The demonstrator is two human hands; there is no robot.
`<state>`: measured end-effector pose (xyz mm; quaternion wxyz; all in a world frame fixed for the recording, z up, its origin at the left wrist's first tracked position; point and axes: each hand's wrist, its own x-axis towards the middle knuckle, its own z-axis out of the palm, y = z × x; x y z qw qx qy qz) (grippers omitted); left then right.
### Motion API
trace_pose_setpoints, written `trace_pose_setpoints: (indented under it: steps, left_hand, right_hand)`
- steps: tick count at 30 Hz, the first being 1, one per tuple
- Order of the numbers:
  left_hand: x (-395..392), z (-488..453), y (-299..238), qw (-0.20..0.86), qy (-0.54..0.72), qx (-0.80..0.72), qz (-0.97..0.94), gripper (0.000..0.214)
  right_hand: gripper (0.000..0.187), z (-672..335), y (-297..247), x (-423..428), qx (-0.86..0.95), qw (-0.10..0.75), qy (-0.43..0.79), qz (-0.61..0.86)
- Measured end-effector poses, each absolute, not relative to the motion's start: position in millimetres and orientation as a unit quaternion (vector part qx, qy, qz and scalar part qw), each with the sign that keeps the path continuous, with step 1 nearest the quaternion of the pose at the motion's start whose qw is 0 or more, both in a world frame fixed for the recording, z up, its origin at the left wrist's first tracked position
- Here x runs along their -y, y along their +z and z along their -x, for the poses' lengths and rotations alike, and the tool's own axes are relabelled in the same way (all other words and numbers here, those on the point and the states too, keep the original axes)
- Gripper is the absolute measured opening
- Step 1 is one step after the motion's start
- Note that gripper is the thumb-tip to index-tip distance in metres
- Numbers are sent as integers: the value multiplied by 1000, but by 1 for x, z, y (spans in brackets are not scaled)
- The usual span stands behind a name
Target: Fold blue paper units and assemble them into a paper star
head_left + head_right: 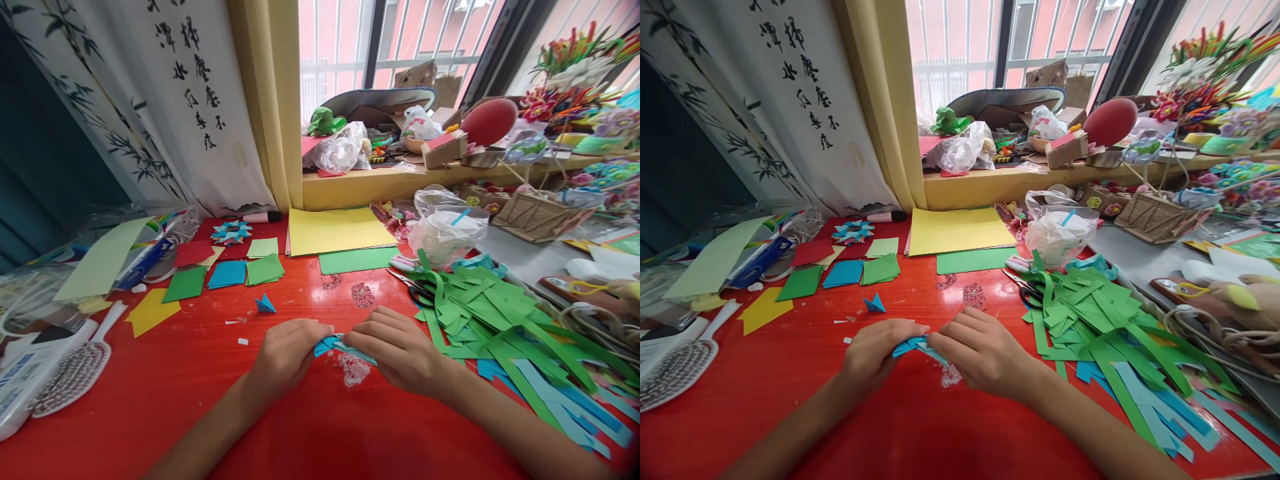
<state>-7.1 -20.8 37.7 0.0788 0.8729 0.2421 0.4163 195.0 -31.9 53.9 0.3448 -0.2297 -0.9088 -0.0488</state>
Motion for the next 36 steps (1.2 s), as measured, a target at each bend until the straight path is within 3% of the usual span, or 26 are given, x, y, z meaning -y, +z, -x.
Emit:
trace_pose_setpoints:
  steps: [4,11,17,27,33,36]
  left_hand:
    - [23,5,42,136,404,-304,-852,13]
    - [31,-1,53,330,328,-432,-772,30]
    - [26,-5,49,434,292,-464,-715,38]
    - [20,-5,43,507,256,-452,-688,37]
    - [13,-6,34,451,283,-466,-707,38]
    - [15,-8,29,444,291,-476,-701,41]
  right_hand:
    - [18,-194,56,30,890,336,34,307]
    - [42,-191,60,31,770,262,408,414]
    - [43,-189,44,24,700,255,534,400]
    - [43,-183,30,18,667,254,591,375]
    - [40,-182,20,13,658,306,531,438]
    - [39,-181,16,13,660,292,547,424]
